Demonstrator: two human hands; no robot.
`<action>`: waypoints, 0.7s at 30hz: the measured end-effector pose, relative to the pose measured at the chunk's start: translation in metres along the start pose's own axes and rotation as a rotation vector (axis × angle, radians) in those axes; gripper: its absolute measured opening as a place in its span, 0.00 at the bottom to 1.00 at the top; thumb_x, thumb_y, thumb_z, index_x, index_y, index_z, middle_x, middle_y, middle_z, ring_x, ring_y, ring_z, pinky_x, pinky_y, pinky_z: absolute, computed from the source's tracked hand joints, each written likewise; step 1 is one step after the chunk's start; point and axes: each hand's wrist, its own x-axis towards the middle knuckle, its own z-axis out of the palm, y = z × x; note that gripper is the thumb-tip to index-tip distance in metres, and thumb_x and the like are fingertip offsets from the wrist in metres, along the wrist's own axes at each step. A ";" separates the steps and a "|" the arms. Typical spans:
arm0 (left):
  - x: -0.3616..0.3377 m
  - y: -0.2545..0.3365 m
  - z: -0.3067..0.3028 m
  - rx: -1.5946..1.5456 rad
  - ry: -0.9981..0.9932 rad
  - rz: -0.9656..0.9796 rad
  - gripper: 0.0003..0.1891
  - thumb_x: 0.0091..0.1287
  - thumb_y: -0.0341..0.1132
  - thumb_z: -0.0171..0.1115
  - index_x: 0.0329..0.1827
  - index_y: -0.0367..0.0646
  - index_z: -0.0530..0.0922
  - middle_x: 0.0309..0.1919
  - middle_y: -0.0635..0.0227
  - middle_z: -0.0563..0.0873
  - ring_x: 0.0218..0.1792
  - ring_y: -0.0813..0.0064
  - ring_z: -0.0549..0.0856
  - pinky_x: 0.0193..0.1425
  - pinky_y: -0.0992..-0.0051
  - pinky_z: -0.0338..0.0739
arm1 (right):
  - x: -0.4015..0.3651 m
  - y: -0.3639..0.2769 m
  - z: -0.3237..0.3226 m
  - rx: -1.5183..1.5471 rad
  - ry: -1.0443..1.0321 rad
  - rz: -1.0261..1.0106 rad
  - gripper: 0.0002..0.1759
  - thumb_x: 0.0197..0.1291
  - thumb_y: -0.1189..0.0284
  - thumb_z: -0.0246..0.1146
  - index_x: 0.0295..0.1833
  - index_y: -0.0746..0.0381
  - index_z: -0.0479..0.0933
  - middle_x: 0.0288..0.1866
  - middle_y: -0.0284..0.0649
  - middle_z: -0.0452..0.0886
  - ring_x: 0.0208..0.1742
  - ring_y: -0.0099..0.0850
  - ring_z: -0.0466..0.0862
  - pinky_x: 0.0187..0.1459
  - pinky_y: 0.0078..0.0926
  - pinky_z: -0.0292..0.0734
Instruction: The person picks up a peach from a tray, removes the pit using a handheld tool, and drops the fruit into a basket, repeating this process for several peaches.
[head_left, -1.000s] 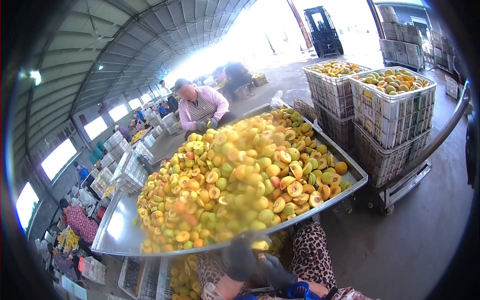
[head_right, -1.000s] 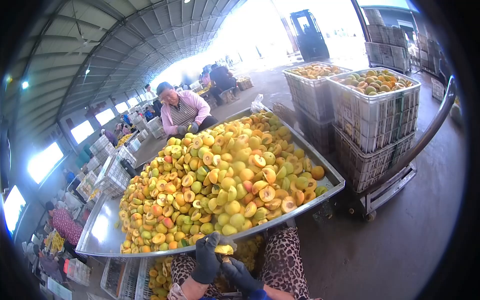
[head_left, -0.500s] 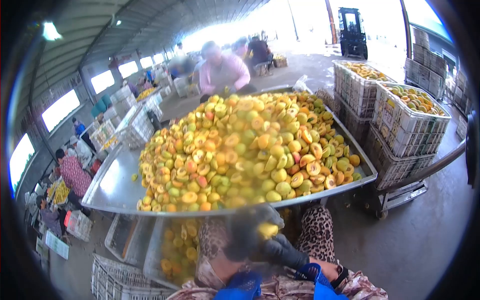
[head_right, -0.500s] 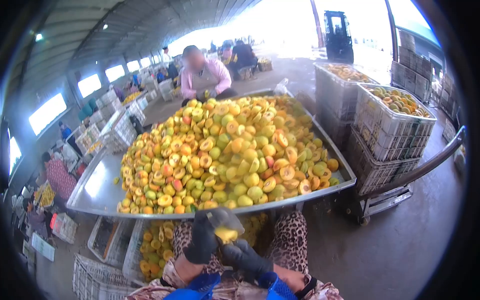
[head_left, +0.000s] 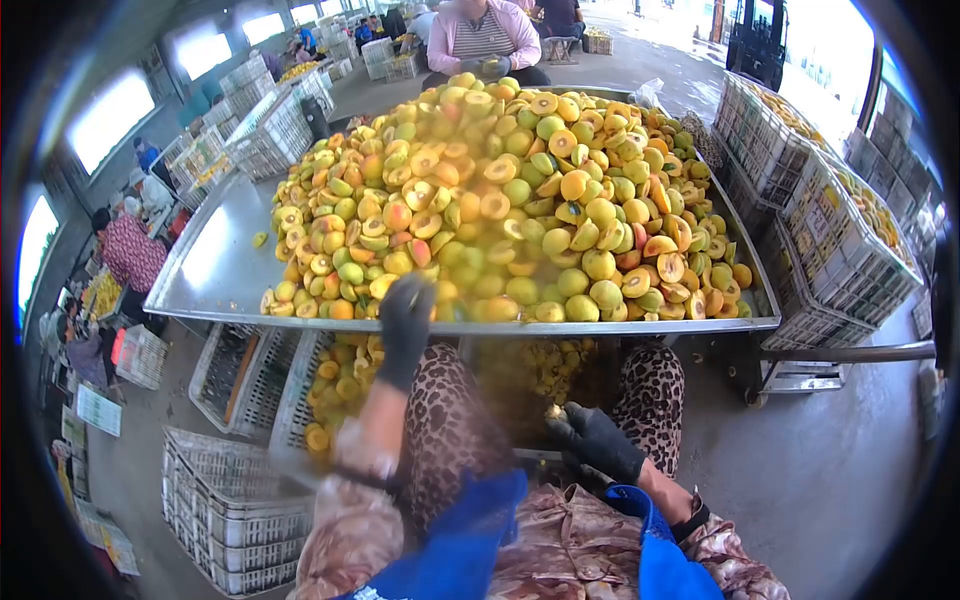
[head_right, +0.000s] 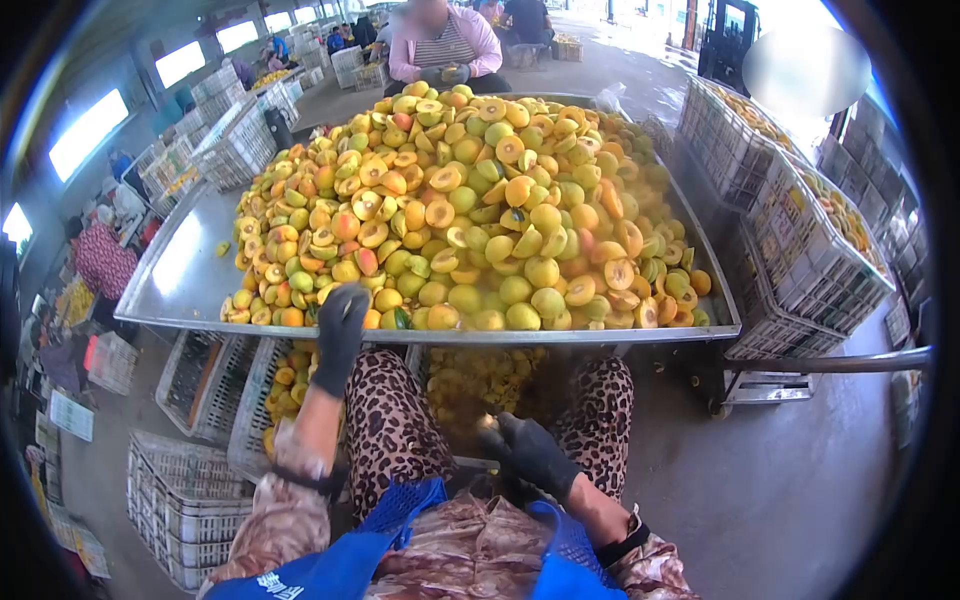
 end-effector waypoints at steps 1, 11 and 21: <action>0.020 0.000 0.027 -0.165 -0.050 -0.034 0.13 0.69 0.37 0.66 0.47 0.34 0.87 0.45 0.52 0.90 0.52 0.55 0.87 0.59 0.59 0.80 | 0.000 -0.003 0.002 0.065 0.052 -0.058 0.20 0.74 0.55 0.60 0.50 0.64 0.77 0.30 0.59 0.84 0.35 0.60 0.86 0.38 0.58 0.79; 0.055 -0.050 0.187 0.583 -0.463 0.071 0.22 0.60 0.58 0.73 0.44 0.49 0.88 0.45 0.58 0.91 0.54 0.49 0.85 0.57 0.52 0.77 | -0.033 -0.020 -0.035 0.315 0.169 -0.027 0.13 0.74 0.63 0.64 0.52 0.63 0.77 0.34 0.37 0.81 0.34 0.33 0.82 0.34 0.37 0.77; 0.014 0.125 0.046 -0.301 -0.527 0.332 0.39 0.54 0.41 0.83 0.68 0.37 0.77 0.62 0.52 0.81 0.65 0.52 0.80 0.70 0.61 0.75 | 0.060 -0.074 -0.070 0.965 0.362 0.079 0.11 0.68 0.70 0.66 0.48 0.68 0.82 0.34 0.28 0.79 0.31 0.17 0.74 0.33 0.20 0.72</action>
